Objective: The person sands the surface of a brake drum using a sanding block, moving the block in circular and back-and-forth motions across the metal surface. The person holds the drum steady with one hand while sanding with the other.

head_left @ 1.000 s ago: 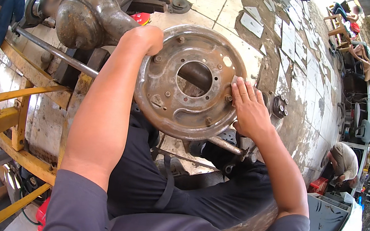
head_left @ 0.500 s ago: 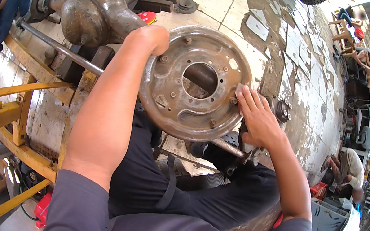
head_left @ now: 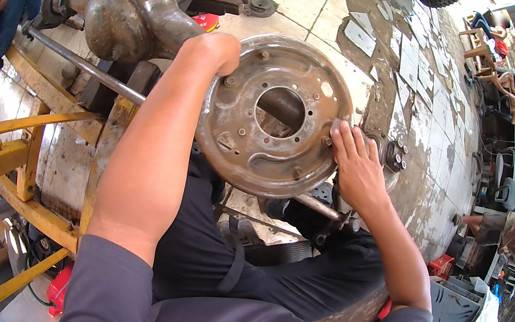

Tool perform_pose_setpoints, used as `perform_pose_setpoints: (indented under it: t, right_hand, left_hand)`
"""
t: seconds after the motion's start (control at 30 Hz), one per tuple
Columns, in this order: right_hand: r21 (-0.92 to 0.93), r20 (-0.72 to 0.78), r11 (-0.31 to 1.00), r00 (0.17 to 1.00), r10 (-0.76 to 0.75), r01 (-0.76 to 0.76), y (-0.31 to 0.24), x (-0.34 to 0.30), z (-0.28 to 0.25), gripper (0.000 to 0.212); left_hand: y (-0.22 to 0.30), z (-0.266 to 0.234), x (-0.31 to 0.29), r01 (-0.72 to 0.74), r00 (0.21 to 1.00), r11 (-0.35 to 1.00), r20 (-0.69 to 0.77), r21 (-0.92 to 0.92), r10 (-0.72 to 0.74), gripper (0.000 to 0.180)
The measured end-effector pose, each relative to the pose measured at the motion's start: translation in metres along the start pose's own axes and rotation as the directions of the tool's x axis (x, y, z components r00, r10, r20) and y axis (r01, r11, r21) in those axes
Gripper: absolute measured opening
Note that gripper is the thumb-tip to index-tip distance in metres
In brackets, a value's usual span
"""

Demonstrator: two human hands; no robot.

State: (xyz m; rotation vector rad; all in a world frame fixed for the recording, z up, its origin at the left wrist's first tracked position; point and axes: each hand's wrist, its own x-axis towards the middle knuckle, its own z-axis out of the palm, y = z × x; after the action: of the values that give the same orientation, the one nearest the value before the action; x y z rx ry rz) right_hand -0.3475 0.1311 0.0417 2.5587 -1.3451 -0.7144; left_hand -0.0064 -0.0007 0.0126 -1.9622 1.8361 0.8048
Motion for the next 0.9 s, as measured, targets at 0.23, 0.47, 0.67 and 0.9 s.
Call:
perform_pose_setpoints:
  t: [0.23,0.47,0.67,0.9]
  right_hand:
    - [0.013,-0.006,1.000,1.000,0.003,-0.003,-0.003,-0.005,0.005,0.062]
    - [0.029,-0.049,0.999,0.999,0.024,-0.023,0.001,0.015,0.006,0.064]
    - [0.082,-0.064,0.996,0.998,-0.015,0.020,-0.004,-0.021,0.013,0.061]
    - [0.043,-0.105,0.998,0.994,0.038,-0.033,-0.005,0.006,0.013,0.059]
  left_hand:
    - [-0.004,0.001,-0.014,-0.102,0.994,0.995,-0.045,0.016,0.103,0.040]
    - [-0.006,0.001,-0.009,-0.151,0.988,0.985,-0.031,0.088,0.155,0.041]
    - [-0.004,0.001,-0.013,-0.094,0.994,0.995,-0.052,0.023,0.095,0.041]
    - [-0.004,-0.001,-0.017,-0.160,0.985,0.983,-0.047,0.093,0.165,0.043]
